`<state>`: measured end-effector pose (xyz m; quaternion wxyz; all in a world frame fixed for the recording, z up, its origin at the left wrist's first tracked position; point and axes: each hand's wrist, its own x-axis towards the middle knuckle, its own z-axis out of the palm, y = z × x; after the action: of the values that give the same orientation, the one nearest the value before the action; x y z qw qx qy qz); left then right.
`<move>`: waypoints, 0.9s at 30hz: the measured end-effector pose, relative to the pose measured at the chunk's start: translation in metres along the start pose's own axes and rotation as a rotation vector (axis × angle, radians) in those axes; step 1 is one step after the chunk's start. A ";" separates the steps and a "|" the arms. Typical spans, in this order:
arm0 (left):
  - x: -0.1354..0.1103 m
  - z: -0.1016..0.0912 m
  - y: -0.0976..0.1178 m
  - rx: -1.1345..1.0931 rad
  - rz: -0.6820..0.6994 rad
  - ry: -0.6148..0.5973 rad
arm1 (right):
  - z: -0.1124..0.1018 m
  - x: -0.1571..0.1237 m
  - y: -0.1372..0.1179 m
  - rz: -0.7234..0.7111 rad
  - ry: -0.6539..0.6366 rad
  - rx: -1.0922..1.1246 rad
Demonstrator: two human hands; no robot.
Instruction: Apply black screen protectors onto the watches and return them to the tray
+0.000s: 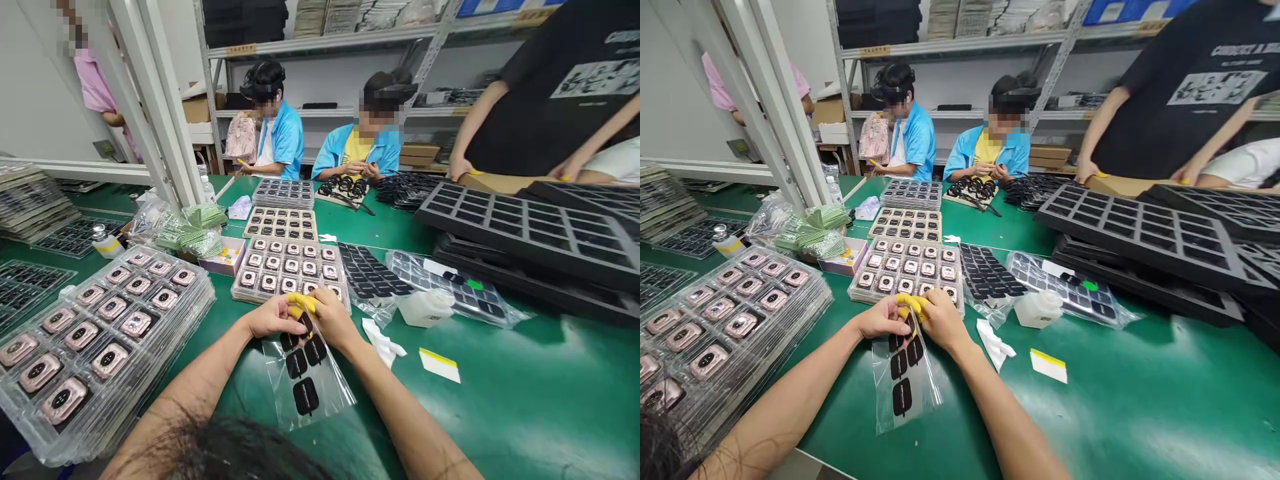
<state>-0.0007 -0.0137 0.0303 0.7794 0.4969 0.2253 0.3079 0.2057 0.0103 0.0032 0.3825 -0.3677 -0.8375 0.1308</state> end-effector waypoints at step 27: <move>-0.018 0.046 -0.028 0.485 0.078 0.320 | -0.054 -0.047 -0.030 0.697 0.227 0.554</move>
<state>0.0238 -0.0648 0.0244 0.5801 0.6219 0.3932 0.3494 0.2499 -0.0476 0.0292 0.4888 -0.5233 -0.5502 0.4296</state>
